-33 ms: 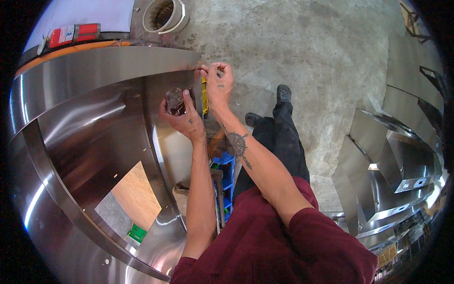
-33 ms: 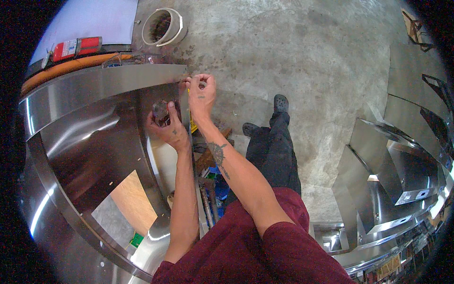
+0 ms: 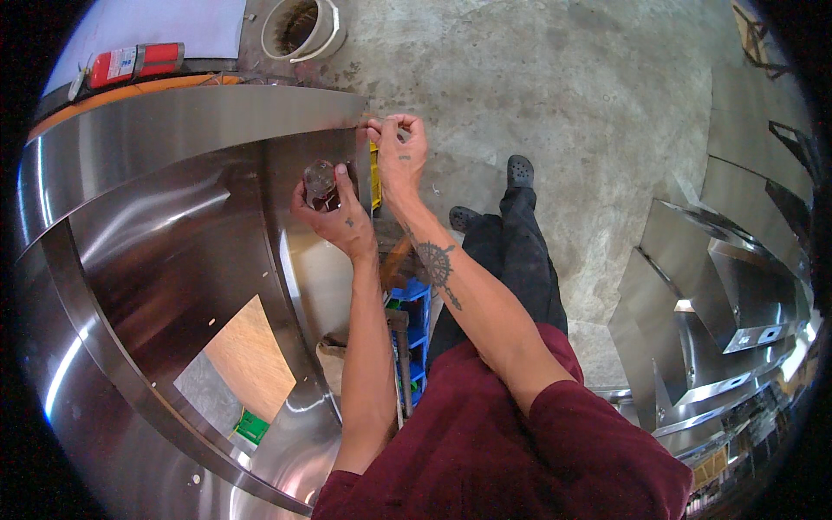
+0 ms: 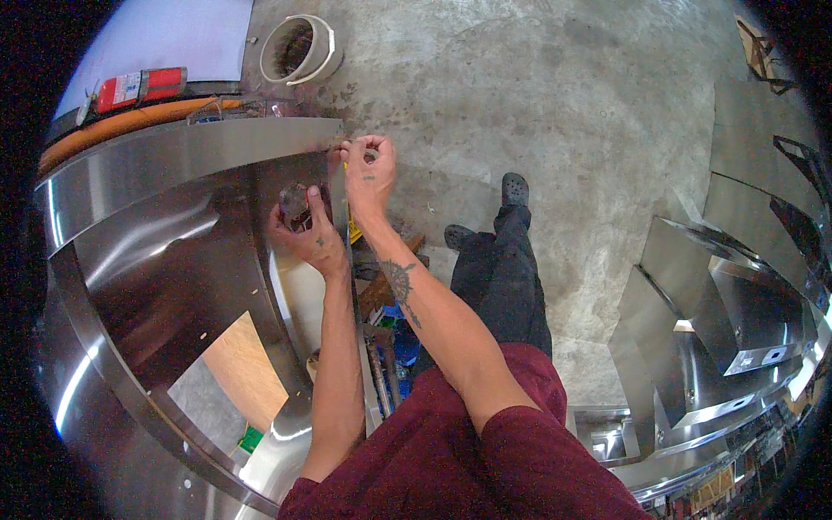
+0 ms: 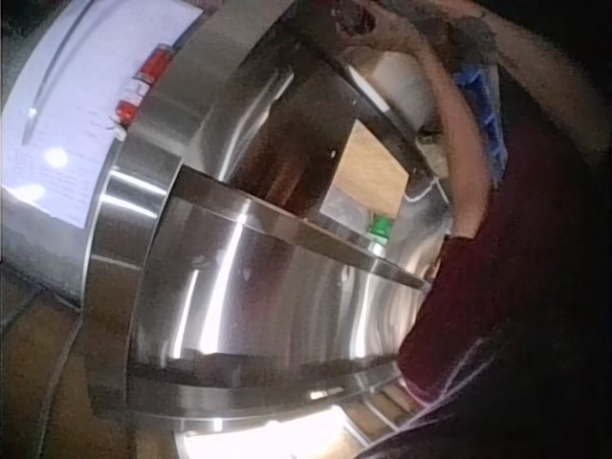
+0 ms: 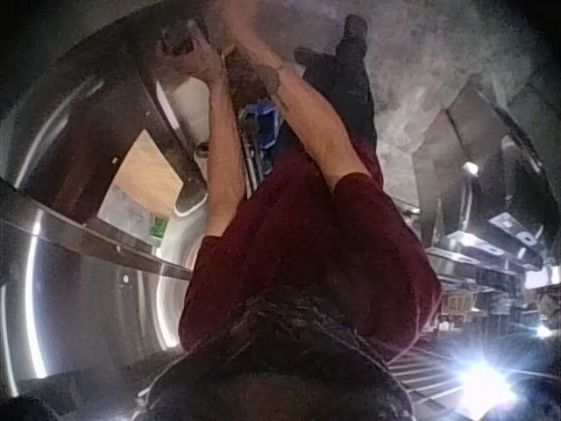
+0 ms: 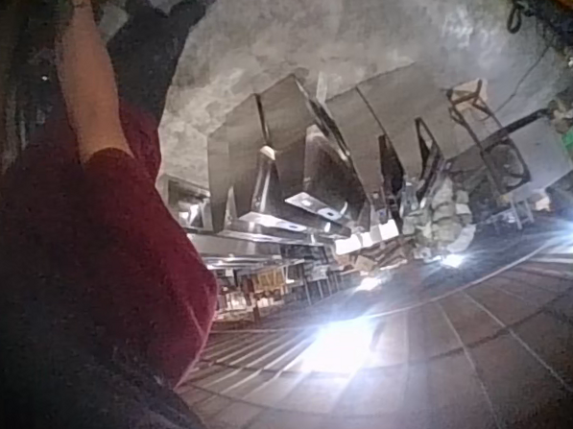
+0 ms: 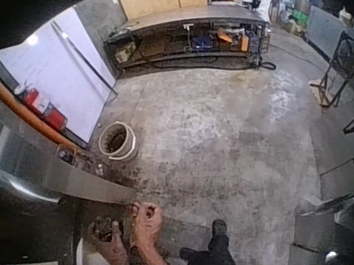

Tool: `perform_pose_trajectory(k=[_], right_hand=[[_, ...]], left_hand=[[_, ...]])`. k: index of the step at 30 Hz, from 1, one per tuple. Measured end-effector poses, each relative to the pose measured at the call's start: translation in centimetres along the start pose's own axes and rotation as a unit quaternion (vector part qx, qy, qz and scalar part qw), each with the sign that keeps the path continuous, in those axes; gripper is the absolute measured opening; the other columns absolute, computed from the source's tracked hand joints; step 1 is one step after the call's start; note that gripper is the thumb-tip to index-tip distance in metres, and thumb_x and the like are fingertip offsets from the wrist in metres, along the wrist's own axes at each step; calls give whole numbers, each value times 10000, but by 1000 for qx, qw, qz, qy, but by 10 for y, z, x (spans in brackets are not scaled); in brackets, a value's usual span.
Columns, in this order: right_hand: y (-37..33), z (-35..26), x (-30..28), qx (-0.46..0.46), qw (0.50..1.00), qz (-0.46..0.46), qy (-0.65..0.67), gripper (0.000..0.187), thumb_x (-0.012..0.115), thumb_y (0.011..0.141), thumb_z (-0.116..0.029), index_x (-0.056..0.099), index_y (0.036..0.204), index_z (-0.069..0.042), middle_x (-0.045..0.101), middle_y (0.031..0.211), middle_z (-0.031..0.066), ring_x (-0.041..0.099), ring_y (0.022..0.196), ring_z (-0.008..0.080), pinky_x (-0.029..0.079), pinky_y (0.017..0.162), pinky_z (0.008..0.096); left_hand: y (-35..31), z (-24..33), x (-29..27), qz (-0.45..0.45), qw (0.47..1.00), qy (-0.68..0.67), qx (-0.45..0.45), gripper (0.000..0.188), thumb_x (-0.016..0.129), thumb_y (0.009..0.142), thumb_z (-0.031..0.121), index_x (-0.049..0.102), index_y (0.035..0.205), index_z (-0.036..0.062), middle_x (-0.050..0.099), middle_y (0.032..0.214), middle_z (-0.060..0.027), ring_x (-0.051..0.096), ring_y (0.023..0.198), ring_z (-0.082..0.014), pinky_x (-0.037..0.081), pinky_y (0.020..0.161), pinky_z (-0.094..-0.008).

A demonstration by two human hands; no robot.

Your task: The person applies a substance from a small container onto a large curved metal structure using a small tool, then wipes the surface with a cloth. The person sits on the floor during part of the task.

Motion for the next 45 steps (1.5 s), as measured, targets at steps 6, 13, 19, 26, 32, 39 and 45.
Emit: perform_pose_trajectory(k=[6,13,19,26,32,39,45], right_hand=[[4,-2,3,-3,1000,-3,-4,233,646,1106,-174,524,1171,14,709,1138,167,772,1048,223,641,900,291],[4,-2,2,-9,1000,-12,-7,221,647,1105,-167,533,1162,14,712,1129,162,774,1046,221,635,897,289],[6,1,2,-14,1000,-4,6,201,647,1099,-140,532,1160,14,718,1141,174,772,1052,225,636,910,299],[4,4,2,14,996,2,83,223,658,1092,-152,522,1171,6,725,1148,192,760,1073,231,637,935,308],[3,0,1,73,990,12,116,235,662,1095,-173,523,1174,1,725,1141,193,745,1032,209,630,944,311],[2,-2,2,69,990,-1,122,224,662,1097,-186,540,1150,-5,732,1134,186,740,1018,199,623,945,310],[3,-2,1,81,991,3,111,209,661,1093,-171,545,1149,-7,738,1122,178,739,1008,196,620,939,307]], left_hand=[[4,-2,7,7,1000,10,23,750,909,922,373,490,1398,-26,554,1365,-214,596,1240,-327,528,1073,-453],[4,-5,7,4,1000,-6,10,763,908,922,386,489,1408,-28,569,1347,-209,604,1227,-317,539,1056,-442],[4,-5,7,5,999,28,28,716,893,941,316,473,1406,-30,570,1358,-221,632,1214,-317,576,1015,-424],[4,-3,6,6,999,47,26,694,887,948,278,465,1410,-22,590,1342,-222,658,1190,-309,596,982,-413],[4,0,8,10,1000,0,21,698,903,928,351,522,1368,-33,567,1334,-202,594,1220,-318,522,1074,-452],[4,-3,8,7,1000,-9,25,698,900,934,330,505,1383,-29,569,1340,-195,602,1217,-305,545,1046,-434],[5,-7,7,5,999,27,42,692,896,942,279,480,1408,-19,589,1354,-216,645,1218,-321,581,1024,-417]])
Point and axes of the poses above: each hand's wrist, its own y-axis towards the middle knuckle, its own x-axis out of the palm, z = x × y, the point moved 2 cm from there along y, towards the middle knuckle
